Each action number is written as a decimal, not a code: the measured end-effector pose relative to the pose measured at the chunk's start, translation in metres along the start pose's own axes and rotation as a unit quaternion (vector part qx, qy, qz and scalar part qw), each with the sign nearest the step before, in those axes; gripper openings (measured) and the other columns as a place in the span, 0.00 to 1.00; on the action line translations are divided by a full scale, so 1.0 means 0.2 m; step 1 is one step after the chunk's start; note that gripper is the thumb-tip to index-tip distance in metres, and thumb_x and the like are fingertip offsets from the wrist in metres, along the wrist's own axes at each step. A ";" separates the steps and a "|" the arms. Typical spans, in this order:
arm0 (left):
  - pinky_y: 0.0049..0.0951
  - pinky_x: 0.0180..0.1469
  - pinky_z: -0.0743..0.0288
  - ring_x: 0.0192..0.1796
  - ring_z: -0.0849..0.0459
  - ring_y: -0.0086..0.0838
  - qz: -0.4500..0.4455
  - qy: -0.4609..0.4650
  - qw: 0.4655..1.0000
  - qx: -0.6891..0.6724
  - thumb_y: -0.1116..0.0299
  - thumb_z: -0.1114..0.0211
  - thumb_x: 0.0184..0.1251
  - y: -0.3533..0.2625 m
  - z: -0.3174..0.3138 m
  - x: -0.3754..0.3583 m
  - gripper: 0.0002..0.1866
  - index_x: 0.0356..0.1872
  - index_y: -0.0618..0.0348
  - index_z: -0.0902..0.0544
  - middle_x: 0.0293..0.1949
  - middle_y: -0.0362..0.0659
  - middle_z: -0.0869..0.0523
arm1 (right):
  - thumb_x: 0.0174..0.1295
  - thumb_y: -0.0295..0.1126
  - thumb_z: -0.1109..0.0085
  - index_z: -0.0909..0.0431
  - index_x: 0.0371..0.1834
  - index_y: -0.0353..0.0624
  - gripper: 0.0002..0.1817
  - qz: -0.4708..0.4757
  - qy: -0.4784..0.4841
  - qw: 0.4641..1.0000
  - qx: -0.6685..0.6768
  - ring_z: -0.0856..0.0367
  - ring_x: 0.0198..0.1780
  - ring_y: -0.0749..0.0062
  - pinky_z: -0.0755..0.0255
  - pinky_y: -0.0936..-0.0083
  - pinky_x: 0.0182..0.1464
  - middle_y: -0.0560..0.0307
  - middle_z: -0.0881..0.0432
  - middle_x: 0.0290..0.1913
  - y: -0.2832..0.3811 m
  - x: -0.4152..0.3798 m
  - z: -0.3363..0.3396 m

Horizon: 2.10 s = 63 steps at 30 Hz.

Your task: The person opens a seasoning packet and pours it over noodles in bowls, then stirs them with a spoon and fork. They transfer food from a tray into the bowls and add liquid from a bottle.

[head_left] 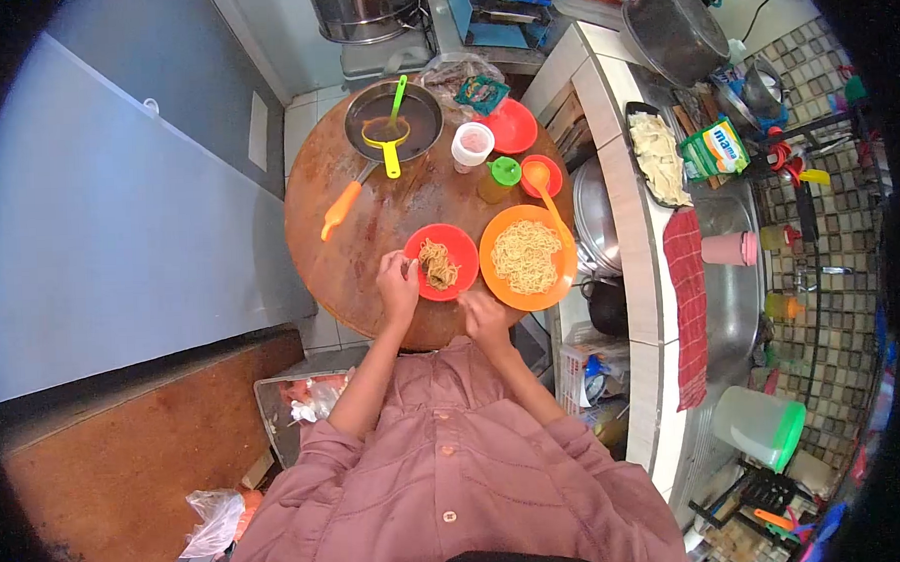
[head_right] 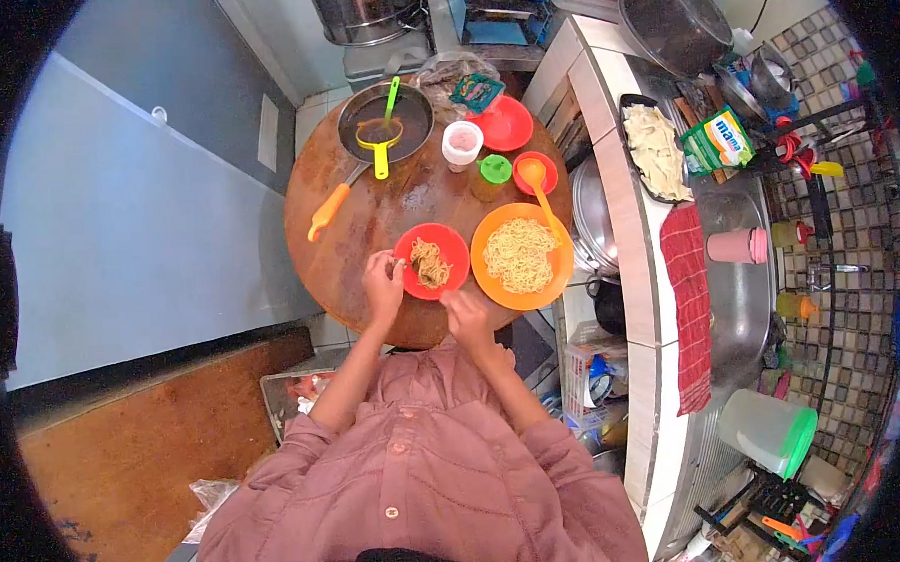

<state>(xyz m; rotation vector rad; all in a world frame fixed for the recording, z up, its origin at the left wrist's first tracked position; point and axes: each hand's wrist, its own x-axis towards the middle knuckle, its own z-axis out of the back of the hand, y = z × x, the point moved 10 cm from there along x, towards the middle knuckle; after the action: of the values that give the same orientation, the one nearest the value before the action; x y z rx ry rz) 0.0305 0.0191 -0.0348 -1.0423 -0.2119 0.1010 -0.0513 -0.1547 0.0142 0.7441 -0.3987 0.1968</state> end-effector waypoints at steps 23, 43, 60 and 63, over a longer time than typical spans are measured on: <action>0.28 0.36 0.26 0.33 0.20 0.31 -0.005 -0.031 0.999 -0.031 0.75 0.38 0.54 0.01 0.17 -0.03 0.06 0.25 0.67 0.25 0.38 0.47 0.22 | 0.61 0.23 0.52 0.24 0.34 0.30 0.07 -0.219 -0.125 0.958 0.139 0.21 0.26 0.75 0.26 0.81 0.30 0.53 0.20 0.28 -0.33 0.06 0.13; 0.28 0.36 0.26 0.34 0.20 0.31 -0.071 0.030 0.996 -0.048 0.78 0.37 0.52 -0.26 0.22 -0.02 0.06 0.25 0.68 0.26 0.39 0.46 0.22 | 0.66 0.29 0.56 0.27 0.35 0.31 0.11 -0.370 -0.169 0.865 0.294 0.22 0.25 0.75 0.26 0.80 0.30 0.53 0.21 0.31 -0.50 -0.07 0.16; 0.29 0.33 0.27 0.31 0.20 0.34 -0.044 0.044 0.998 -0.020 0.77 0.39 0.53 -0.25 0.15 -0.04 0.05 0.28 0.67 0.25 0.37 0.47 0.24 | 0.60 0.25 0.52 0.25 0.33 0.32 0.07 -0.193 -0.123 0.966 0.122 0.21 0.25 0.69 0.27 0.76 0.29 0.51 0.22 0.25 -0.19 0.10 0.13; 0.30 0.34 0.27 0.33 0.21 0.36 -0.033 0.007 0.999 -0.024 0.77 0.39 0.53 -0.18 0.17 0.01 0.05 0.28 0.67 0.25 0.36 0.48 0.24 | 0.59 0.24 0.51 0.25 0.33 0.33 0.06 -0.107 -0.106 0.988 0.043 0.20 0.28 0.67 0.27 0.75 0.30 0.50 0.22 0.27 -0.16 0.17 0.18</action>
<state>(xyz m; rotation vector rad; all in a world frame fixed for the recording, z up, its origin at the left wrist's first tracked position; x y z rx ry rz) 0.0240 0.0303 0.0125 -1.0817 -0.2364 0.0292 -0.0202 -0.2010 0.0338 0.8909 -0.5100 -0.0677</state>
